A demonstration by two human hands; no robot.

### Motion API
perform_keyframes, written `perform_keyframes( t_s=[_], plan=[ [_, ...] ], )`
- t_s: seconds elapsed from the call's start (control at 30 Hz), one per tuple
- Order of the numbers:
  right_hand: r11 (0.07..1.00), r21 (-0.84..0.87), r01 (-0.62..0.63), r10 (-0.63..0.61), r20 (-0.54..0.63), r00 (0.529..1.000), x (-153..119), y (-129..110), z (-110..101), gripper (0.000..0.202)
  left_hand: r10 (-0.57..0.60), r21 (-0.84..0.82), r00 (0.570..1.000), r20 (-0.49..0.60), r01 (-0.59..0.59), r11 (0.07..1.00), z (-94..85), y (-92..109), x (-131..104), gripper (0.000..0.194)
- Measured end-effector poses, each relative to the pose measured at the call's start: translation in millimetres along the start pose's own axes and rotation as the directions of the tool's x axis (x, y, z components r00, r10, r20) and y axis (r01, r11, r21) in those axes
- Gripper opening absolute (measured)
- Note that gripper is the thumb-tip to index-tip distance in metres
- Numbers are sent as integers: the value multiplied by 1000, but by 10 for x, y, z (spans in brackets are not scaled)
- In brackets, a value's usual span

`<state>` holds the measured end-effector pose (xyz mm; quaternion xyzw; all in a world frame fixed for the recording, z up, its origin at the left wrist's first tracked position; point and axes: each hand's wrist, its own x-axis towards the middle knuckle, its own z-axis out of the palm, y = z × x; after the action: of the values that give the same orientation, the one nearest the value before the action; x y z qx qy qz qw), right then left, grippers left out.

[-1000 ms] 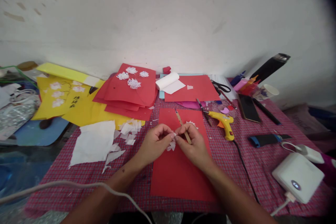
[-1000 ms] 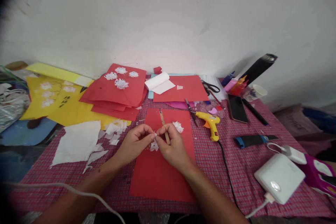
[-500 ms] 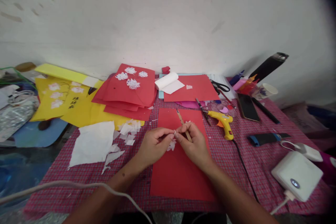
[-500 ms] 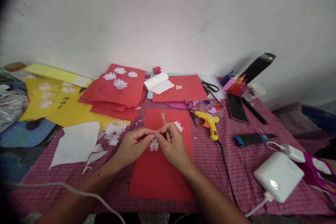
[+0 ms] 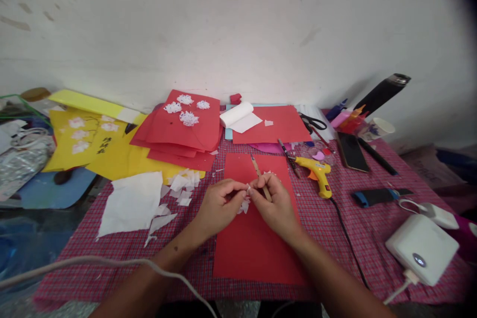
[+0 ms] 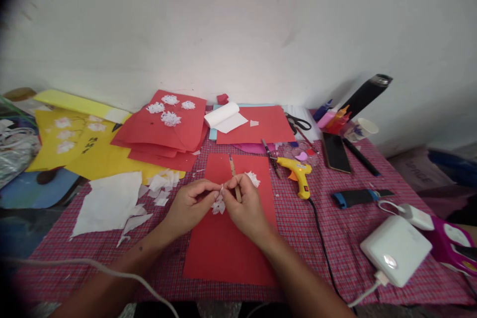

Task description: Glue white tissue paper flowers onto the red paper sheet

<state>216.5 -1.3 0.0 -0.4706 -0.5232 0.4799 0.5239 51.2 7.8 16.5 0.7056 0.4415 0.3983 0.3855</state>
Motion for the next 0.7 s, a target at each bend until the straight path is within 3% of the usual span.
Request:
perform_keyframes(
  t_s=[0.2, 0.43, 0.7],
  plan=[
    [998, -38, 44, -44, 12, 999, -21, -22, 1, 20, -134, -91, 991, 2, 133, 987, 23, -5, -22, 11],
    [973, -188, 134, -133, 22, 991, -45, -36, -7, 17, -138, -63, 990, 13, 139, 988, 7, 26, -21, 13],
    [972, -191, 137, -134, 30, 991, -70, 34, 15, 16, -138, 45, 990, 13, 137, 990, 23, -11, -20, 12]
  ],
)
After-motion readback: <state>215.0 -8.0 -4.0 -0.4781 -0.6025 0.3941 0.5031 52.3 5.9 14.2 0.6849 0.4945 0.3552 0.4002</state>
